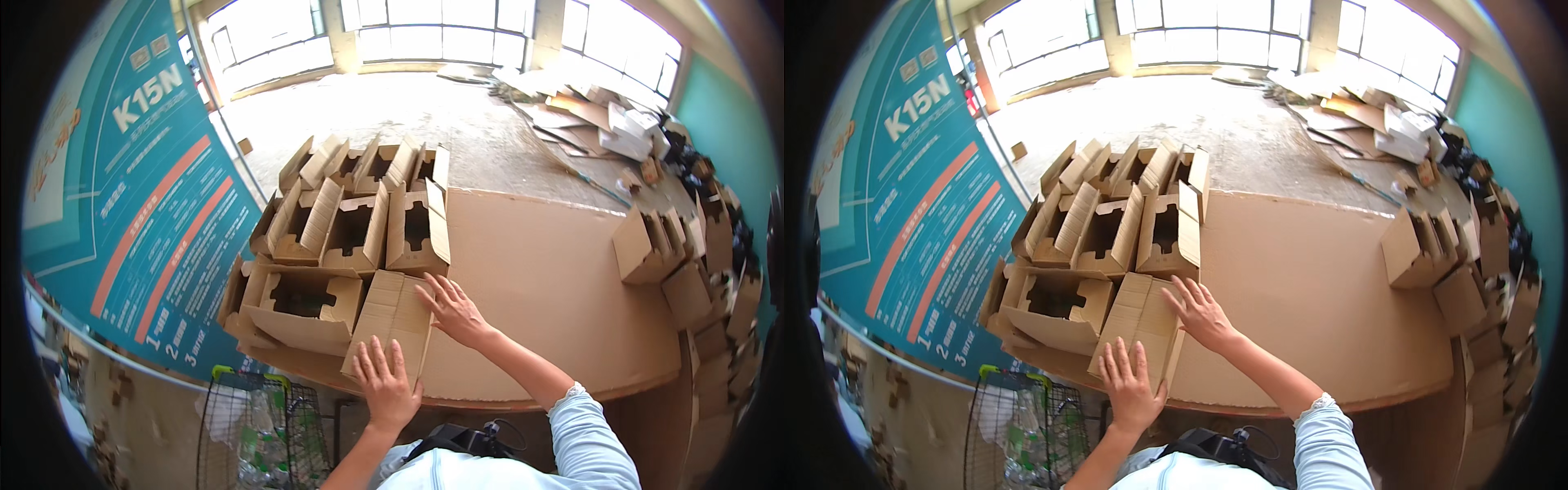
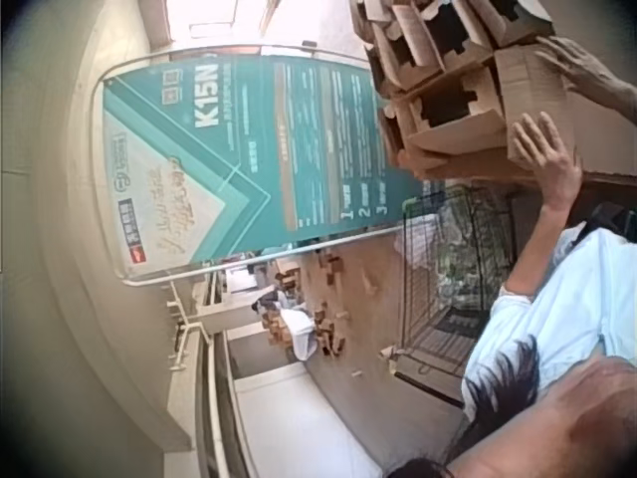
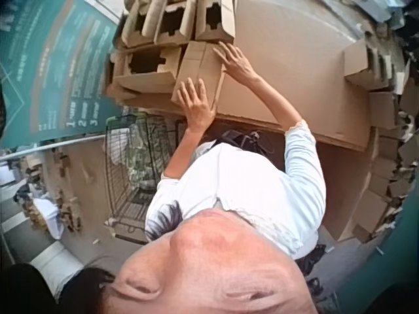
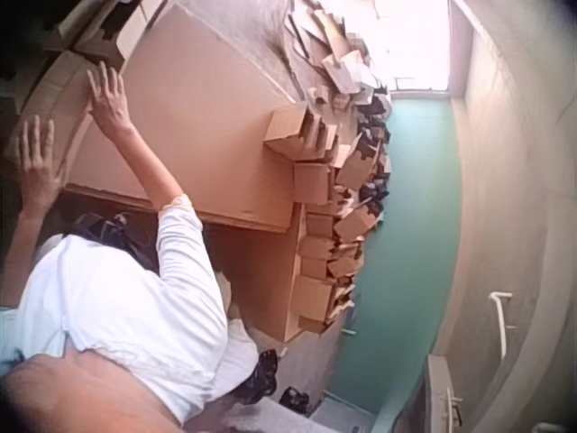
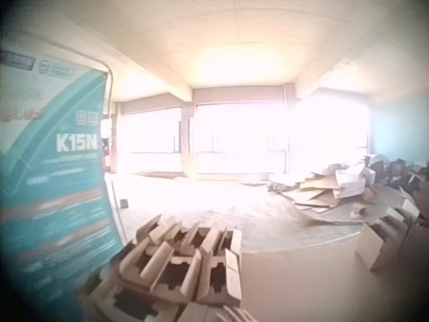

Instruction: The person takes plastic bottles from a shopping cart and places them individually into cardboard boxes on a table, then moves the finished boxes to a stack.

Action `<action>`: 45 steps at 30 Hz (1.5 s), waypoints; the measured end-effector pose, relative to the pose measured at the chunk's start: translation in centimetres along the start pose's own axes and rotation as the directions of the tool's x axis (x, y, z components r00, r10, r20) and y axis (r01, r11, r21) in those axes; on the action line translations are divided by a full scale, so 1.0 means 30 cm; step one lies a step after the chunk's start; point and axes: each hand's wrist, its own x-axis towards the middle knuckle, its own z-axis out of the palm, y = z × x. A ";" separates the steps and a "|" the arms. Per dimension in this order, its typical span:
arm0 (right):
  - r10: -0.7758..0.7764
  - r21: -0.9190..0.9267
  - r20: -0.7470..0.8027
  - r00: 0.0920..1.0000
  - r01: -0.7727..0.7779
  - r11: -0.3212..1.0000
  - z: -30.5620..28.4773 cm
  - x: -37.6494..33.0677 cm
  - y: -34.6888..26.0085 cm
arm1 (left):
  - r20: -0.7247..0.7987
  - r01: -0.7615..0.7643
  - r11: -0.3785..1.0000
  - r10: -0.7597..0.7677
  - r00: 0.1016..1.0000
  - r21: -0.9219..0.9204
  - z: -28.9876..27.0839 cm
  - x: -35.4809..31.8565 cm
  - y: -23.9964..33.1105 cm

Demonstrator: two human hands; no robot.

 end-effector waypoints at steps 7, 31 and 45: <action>0.551 0.943 0.154 0.820 -0.289 0.166 0.315 -0.170 -0.260 | 0.090 -0.290 0.938 0.311 0.946 -0.189 -0.025 0.011 -0.121; 0.821 0.655 -0.154 0.550 -0.565 0.502 -0.073 -0.994 0.509 | -0.096 -0.275 0.946 0.262 0.960 -0.170 -0.161 -0.022 0.161; 0.875 0.125 -0.286 0.390 -0.890 0.438 -0.207 -1.203 1.679 | 0.101 0.286 0.958 -0.285 0.953 0.009 -0.119 -0.164 0.219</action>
